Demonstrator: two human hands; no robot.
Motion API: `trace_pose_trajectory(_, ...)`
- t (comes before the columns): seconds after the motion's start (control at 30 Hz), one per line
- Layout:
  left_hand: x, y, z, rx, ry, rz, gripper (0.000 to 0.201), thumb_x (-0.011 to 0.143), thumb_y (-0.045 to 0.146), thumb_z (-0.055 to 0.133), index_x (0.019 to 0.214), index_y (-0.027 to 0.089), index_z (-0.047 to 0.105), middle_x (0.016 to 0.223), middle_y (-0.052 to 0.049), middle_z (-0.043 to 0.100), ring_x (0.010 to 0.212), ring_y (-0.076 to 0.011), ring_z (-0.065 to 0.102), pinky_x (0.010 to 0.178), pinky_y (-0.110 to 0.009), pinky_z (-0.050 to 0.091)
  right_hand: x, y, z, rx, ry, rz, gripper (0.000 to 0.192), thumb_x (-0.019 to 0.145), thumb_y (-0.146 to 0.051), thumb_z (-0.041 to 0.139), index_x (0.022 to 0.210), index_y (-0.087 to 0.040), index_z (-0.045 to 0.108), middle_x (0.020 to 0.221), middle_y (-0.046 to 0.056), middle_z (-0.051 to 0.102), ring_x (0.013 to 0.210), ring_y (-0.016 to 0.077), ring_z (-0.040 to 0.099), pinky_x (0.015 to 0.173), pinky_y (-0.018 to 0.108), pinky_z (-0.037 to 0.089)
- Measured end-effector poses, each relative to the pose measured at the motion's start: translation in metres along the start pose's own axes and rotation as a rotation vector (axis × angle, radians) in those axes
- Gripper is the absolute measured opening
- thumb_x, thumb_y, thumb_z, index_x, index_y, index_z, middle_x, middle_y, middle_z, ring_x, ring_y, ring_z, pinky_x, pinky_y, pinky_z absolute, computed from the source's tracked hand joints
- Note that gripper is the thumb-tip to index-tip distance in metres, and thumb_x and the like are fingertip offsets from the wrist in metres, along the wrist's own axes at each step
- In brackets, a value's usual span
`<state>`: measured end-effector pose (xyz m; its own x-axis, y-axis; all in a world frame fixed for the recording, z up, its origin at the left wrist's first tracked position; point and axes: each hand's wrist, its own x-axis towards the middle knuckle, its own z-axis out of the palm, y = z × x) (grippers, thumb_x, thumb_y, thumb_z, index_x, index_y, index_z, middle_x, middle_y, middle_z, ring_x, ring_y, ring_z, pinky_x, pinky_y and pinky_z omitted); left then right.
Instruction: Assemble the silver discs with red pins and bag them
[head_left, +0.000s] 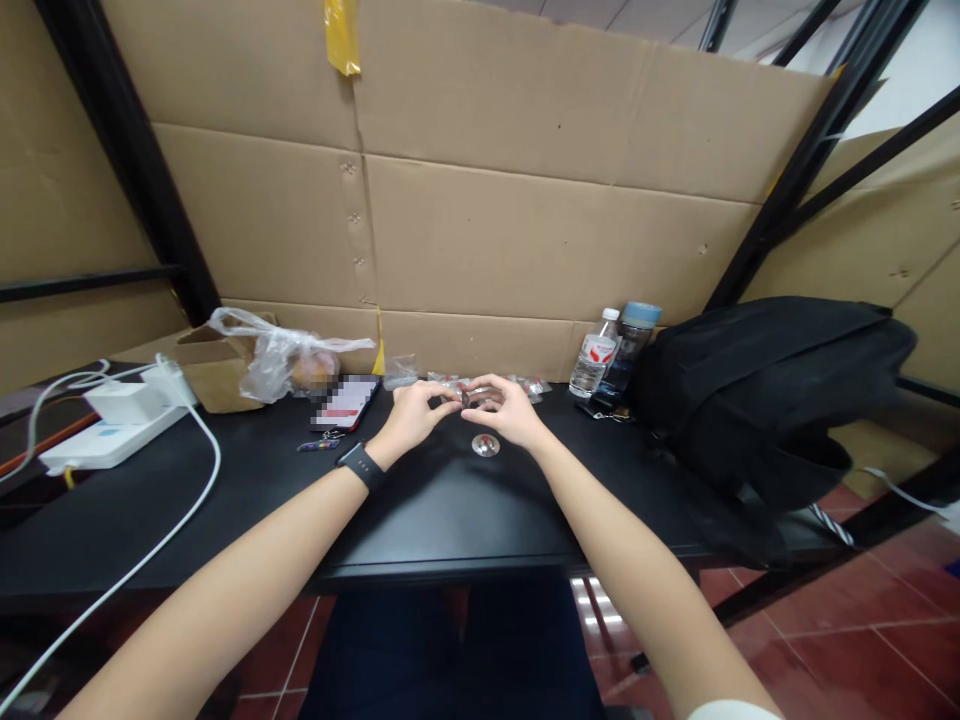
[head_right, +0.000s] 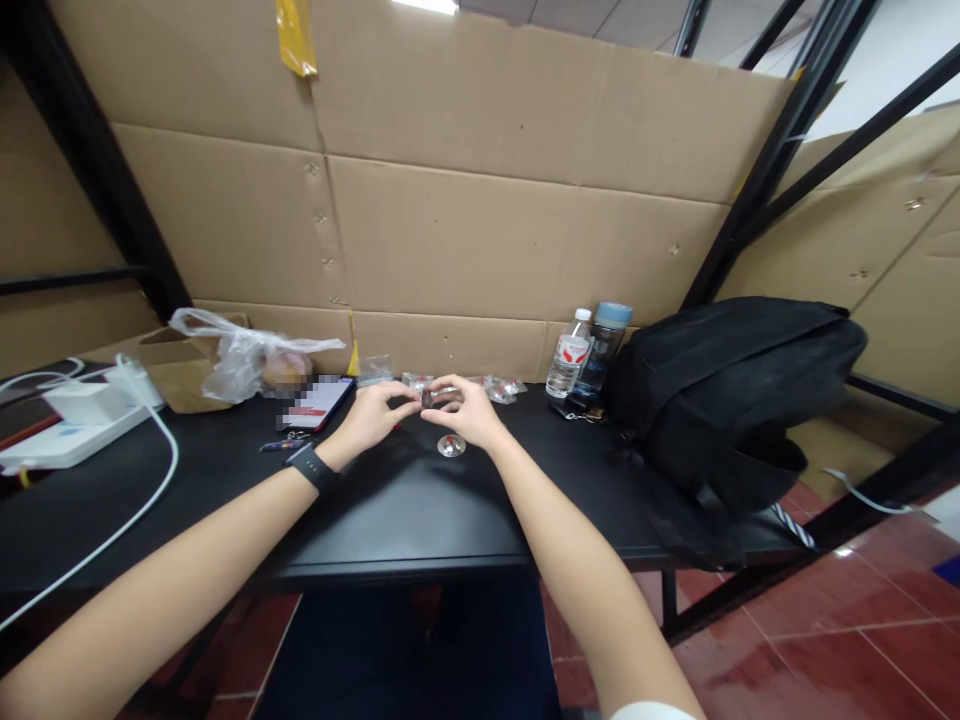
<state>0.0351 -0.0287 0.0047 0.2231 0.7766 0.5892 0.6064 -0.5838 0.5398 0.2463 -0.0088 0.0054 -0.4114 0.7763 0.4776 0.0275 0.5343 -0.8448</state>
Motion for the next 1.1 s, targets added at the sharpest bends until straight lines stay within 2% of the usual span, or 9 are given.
trace_pose_trajectory(0.17, 0.000, 0.000, 0.006, -0.084, 0.045, 0.002, 0.010, 0.088, 0.030, 0.067, 0.089, 0.025, 0.076, 0.107, -0.003, 0.074, 0.107, -0.0229, 0.066, 0.096, -0.038, 0.045, 0.000, 0.003, 0.010, 0.032, 0.067, -0.009, 0.043, 0.062, -0.044, 0.089, 0.087, -0.018, 0.067, 0.111, 0.010, 0.070, 0.097, 0.0226, 0.071, 0.080, 0.034, 0.060)
trace_pose_trajectory(0.33, -0.001, 0.005, 0.004, -0.039, 0.052, 0.009, 0.009, 0.088, 0.028, 0.068, 0.088, 0.025, 0.076, 0.107, -0.003, 0.072, 0.108, -0.0235, 0.063, 0.096, -0.040, 0.043, -0.002, 0.001, 0.011, -0.002, 0.114, -0.005, 0.039, 0.063, -0.047, 0.088, 0.077, -0.017, 0.067, 0.102, 0.008, 0.069, 0.089, 0.0198, 0.070, 0.083, 0.034, 0.060)
trace_pose_trajectory(0.5, -0.002, 0.009, -0.001, 0.118, 0.024, 0.039, 0.012, 0.090, 0.028, 0.066, 0.088, 0.025, 0.077, 0.111, -0.004, 0.070, 0.110, -0.0257, 0.059, 0.097, -0.044, 0.038, -0.003, -0.002, 0.015, 0.031, 0.099, 0.075, 0.042, 0.062, -0.049, 0.088, 0.082, -0.018, 0.067, 0.099, 0.007, 0.072, 0.084, 0.0192, 0.070, 0.087, 0.037, 0.060)
trace_pose_trajectory(0.6, -0.002, 0.012, -0.003, 0.144, 0.044, 0.033, 0.014, 0.091, 0.030, 0.065, 0.087, 0.025, 0.077, 0.110, -0.005, 0.070, 0.110, -0.0262, 0.057, 0.097, -0.044, 0.038, -0.002, -0.002, 0.014, 0.054, 0.091, 0.083, 0.043, 0.061, -0.050, 0.088, 0.081, -0.018, 0.068, 0.104, 0.007, 0.073, 0.091, 0.0212, 0.071, 0.093, 0.040, 0.059)
trace_pose_trajectory(0.7, -0.002, 0.013, -0.002, 0.127, 0.074, 0.020, 0.015, 0.091, 0.032, 0.065, 0.086, 0.025, 0.077, 0.109, -0.004, 0.070, 0.109, -0.0251, 0.057, 0.097, -0.043, 0.038, 0.000, 0.001, 0.010, 0.044, 0.074, 0.045, 0.038, 0.068, -0.050, 0.084, 0.081, -0.017, 0.072, 0.109, 0.009, 0.071, 0.100, 0.0228, 0.070, 0.098, 0.040, 0.056)
trace_pose_trajectory(0.87, -0.003, 0.012, -0.001, 0.088, 0.062, 0.034, 0.017, 0.091, 0.038, 0.067, 0.085, 0.025, 0.078, 0.108, -0.004, 0.069, 0.109, -0.0249, 0.057, 0.098, -0.043, 0.039, 0.000, 0.005, 0.005, -0.101, 0.062, -0.024, 0.025, 0.079, -0.043, 0.076, 0.081, -0.017, 0.073, 0.110, 0.011, 0.067, 0.101, 0.0215, 0.067, 0.091, 0.037, 0.056)
trace_pose_trajectory(1.0, -0.003, 0.009, 0.000, 0.079, 0.007, 0.059, 0.013, 0.090, 0.034, 0.068, 0.085, 0.024, 0.075, 0.107, -0.004, 0.069, 0.109, -0.0247, 0.059, 0.099, -0.043, 0.040, -0.001, 0.002, 0.006, -0.277, 0.054, -0.043, 0.017, 0.082, -0.033, 0.068, 0.077, -0.018, 0.069, 0.109, 0.010, 0.064, 0.106, 0.0218, 0.064, 0.074, 0.028, 0.055)
trace_pose_trajectory(1.1, -0.002, 0.006, 0.003, 0.029, 0.019, 0.055, 0.013, 0.089, 0.031, 0.065, 0.100, 0.024, 0.071, 0.113, -0.005, 0.068, 0.114, -0.0249, 0.059, 0.102, -0.043, 0.041, -0.001, 0.002, 0.006, -0.353, 0.038, -0.044, 0.011, 0.081, -0.027, 0.065, 0.076, -0.018, 0.067, 0.110, 0.009, 0.062, 0.102, 0.0200, 0.063, 0.071, 0.027, 0.052)
